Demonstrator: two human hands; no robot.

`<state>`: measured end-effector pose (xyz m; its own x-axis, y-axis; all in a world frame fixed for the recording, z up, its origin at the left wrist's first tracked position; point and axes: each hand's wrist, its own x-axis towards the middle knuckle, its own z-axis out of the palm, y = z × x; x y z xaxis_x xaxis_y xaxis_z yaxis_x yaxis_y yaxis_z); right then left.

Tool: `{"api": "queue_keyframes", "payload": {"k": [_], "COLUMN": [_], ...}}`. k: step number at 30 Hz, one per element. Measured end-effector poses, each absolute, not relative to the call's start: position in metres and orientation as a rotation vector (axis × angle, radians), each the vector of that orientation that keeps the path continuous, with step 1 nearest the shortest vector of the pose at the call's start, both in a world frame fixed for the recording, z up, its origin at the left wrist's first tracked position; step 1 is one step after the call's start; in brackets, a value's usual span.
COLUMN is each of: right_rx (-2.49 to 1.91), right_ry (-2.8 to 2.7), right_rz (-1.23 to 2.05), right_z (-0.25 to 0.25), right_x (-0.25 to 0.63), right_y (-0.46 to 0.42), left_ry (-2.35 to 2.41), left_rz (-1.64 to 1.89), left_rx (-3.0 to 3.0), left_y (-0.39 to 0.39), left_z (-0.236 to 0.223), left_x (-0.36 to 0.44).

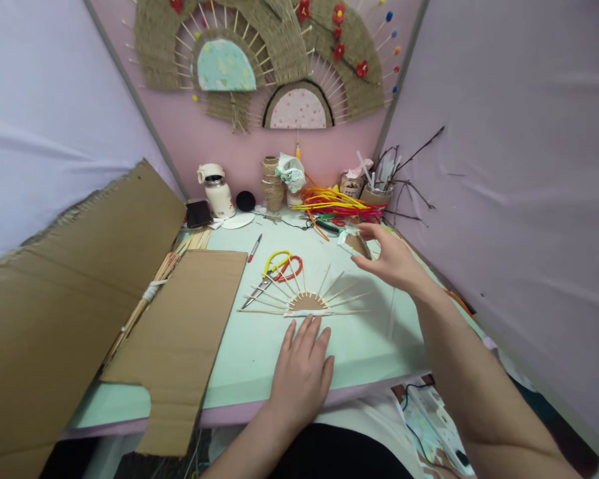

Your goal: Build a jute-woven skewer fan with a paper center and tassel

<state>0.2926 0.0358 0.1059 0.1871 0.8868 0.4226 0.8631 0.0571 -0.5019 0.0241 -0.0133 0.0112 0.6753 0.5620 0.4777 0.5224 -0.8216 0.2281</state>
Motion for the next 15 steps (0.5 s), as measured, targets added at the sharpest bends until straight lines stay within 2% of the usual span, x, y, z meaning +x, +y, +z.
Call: {"api": "queue_keyframes", "payload": {"k": [5, 9, 11, 15], "right_rx": [-1.283, -0.949, -0.906, -1.081], "right_ry": [-1.363, -1.062, -1.031, -1.303], "right_rz": [0.734, 1.267, 1.334, 1.222], "right_z": [0.097, 0.087, 0.084, 0.090], "right_x": [0.252, 0.234, 0.231, 0.221], "right_y": [0.009, -0.004, -0.010, -0.029], "left_ry": [0.752, 0.792, 0.783, 0.630], "left_rz": [1.012, 1.002, 0.970, 0.915], "left_rx": [2.381, 1.842, 1.606, 1.222], "left_y": [-0.010, -0.012, -0.014, -0.019], "left_z": [0.016, 0.024, 0.029, 0.037], "left_x": [0.015, 0.014, 0.015, 0.014]}}
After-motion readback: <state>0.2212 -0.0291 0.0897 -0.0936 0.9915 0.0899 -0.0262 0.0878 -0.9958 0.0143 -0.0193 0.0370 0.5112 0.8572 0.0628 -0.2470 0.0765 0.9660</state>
